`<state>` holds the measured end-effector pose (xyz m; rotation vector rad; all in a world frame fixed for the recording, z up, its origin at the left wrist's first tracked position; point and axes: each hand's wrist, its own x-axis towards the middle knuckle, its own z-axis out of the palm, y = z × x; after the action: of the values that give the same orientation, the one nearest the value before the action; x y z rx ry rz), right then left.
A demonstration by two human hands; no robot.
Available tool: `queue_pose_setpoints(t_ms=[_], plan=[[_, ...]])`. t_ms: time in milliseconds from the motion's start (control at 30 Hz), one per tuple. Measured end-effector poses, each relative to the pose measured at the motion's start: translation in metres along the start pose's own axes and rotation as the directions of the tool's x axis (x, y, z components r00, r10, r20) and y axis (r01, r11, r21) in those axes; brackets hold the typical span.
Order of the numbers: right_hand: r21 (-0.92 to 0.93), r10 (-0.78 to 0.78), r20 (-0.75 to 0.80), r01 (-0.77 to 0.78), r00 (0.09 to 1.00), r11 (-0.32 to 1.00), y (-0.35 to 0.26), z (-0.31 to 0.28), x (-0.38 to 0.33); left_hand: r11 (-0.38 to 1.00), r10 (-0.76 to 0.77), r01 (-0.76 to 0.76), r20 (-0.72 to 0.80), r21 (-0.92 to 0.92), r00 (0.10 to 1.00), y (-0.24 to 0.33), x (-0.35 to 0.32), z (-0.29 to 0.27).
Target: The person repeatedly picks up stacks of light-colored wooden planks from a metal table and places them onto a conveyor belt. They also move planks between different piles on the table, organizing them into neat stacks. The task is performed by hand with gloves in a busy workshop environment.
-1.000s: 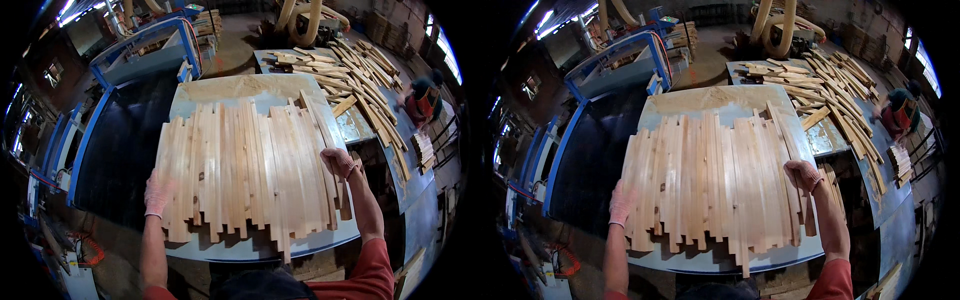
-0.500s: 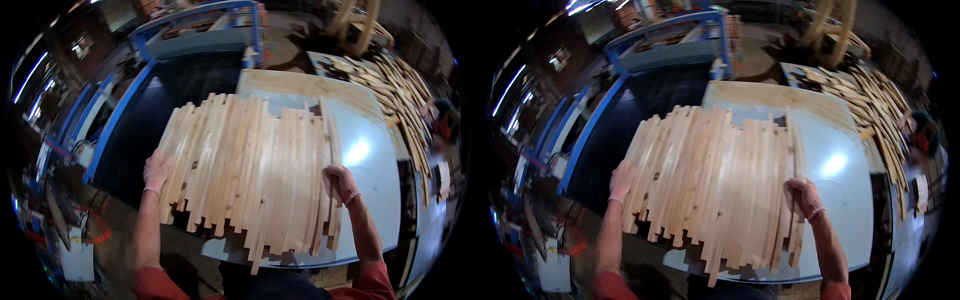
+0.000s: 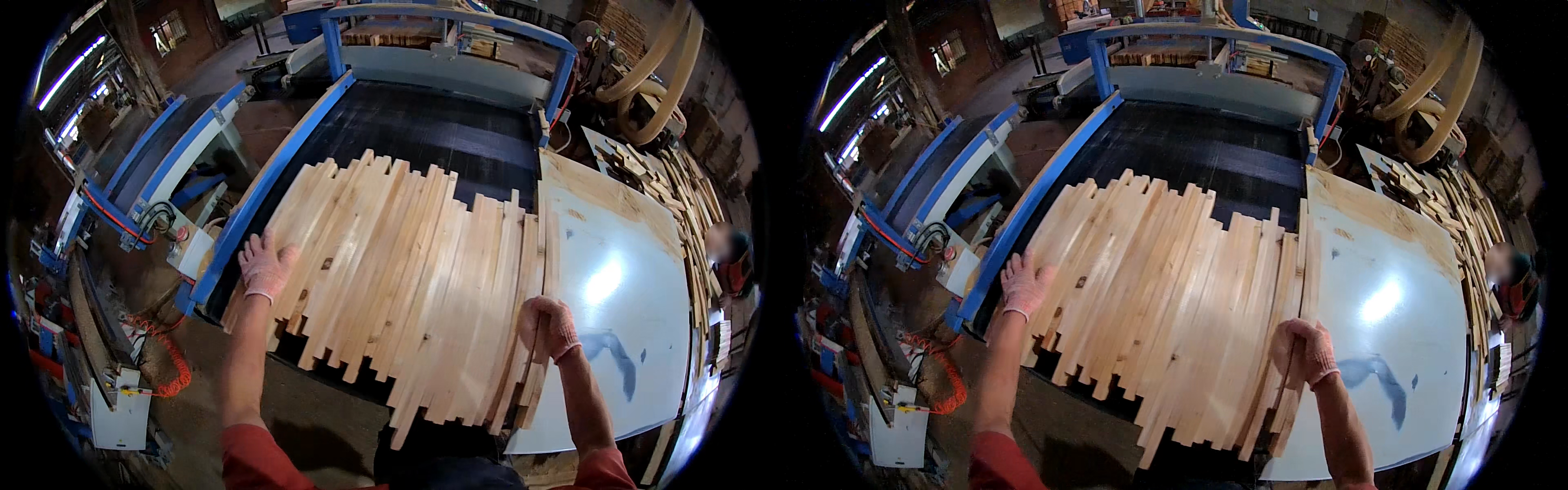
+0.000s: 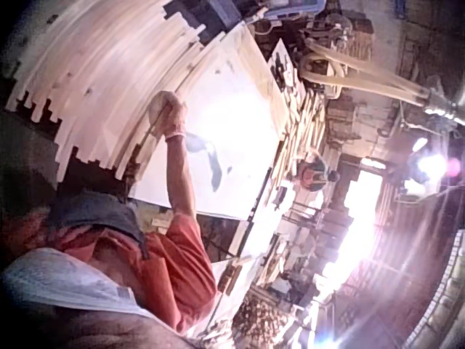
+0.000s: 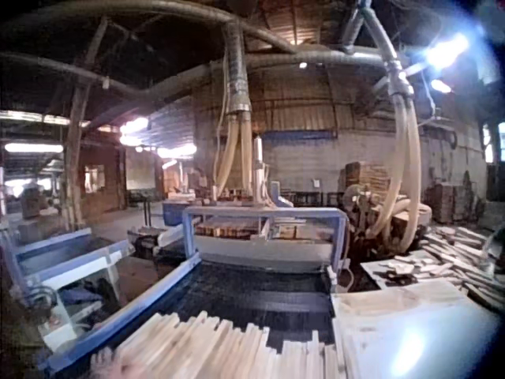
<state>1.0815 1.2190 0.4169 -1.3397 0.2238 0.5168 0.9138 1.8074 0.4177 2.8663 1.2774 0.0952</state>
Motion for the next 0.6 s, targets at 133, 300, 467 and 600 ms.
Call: queue_pose_setpoints(t_ms=[133, 300, 467, 600], plan=[[0.041, 0.006, 0.135, -0.012, 0.991, 0.999, 0.023, 0.056, 0.02, 0.997, -0.046, 0.043, 0.05, 0.059, 0.998, -0.035, 0.044, 0.008], [0.037, 0.16, 0.101, -0.164, 0.982, 0.986, 0.024, 0.094, 0.028, 0.998, -0.022, 0.018, 0.059, 0.058, 0.998, -0.068, 0.076, 0.016], [-0.919, -0.187, 0.087, 0.151, 0.978, 0.363, -0.002, 0.11, 0.02, 0.996, -0.069, 0.069, -0.013, 0.055, 0.998, -0.097, 0.085, 0.025], [-0.878, -0.271, -0.024, 0.109, 0.962, 0.465, 0.01, 0.089, -0.014, 0.963, 0.104, -0.142, -0.17, -0.231, 0.98, -0.037, 0.063, 0.006]])
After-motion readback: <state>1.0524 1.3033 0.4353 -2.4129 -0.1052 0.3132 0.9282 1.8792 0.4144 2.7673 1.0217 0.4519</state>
